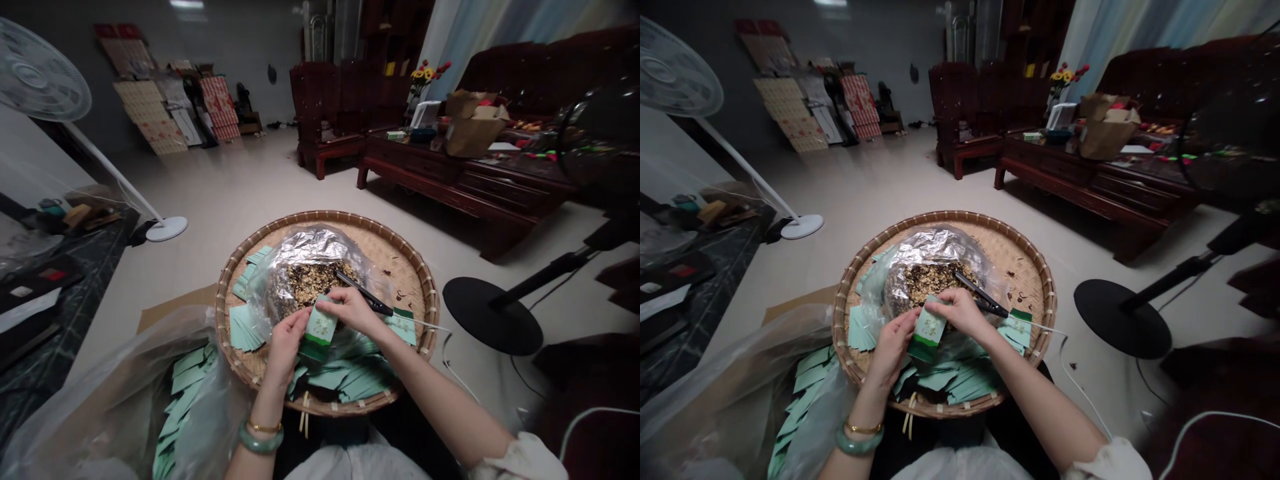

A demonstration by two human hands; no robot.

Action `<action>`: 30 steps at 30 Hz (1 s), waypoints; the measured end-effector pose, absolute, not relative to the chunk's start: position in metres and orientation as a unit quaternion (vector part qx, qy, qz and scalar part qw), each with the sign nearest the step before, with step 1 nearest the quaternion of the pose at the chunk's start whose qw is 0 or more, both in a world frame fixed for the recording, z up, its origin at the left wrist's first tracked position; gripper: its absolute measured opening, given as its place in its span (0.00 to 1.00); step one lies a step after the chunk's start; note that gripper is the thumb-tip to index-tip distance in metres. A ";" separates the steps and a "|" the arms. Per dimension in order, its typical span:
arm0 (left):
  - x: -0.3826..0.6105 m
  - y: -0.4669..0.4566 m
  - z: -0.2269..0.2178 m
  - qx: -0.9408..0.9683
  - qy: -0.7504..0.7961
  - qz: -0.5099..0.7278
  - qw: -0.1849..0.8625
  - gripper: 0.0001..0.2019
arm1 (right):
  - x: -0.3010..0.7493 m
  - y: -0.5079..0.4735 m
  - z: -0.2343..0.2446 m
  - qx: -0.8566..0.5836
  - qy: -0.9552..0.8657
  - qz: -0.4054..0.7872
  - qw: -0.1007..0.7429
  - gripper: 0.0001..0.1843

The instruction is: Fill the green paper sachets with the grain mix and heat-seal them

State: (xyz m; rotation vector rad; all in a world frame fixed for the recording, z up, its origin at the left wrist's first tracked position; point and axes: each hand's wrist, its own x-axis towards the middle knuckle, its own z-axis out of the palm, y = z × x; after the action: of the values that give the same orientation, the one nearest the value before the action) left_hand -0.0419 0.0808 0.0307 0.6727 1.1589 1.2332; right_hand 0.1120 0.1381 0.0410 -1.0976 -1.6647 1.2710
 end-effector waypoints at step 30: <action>-0.032 0.073 0.034 0.247 0.458 0.508 0.687 0.24 | 0.176 0.147 0.007 -0.559 -0.776 0.128 0.262 0.27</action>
State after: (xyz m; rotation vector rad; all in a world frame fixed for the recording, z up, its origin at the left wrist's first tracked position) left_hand -0.0319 0.0728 0.0341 0.5541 1.0247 1.1372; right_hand 0.1757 0.1471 0.0072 -1.5137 -2.1009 0.3451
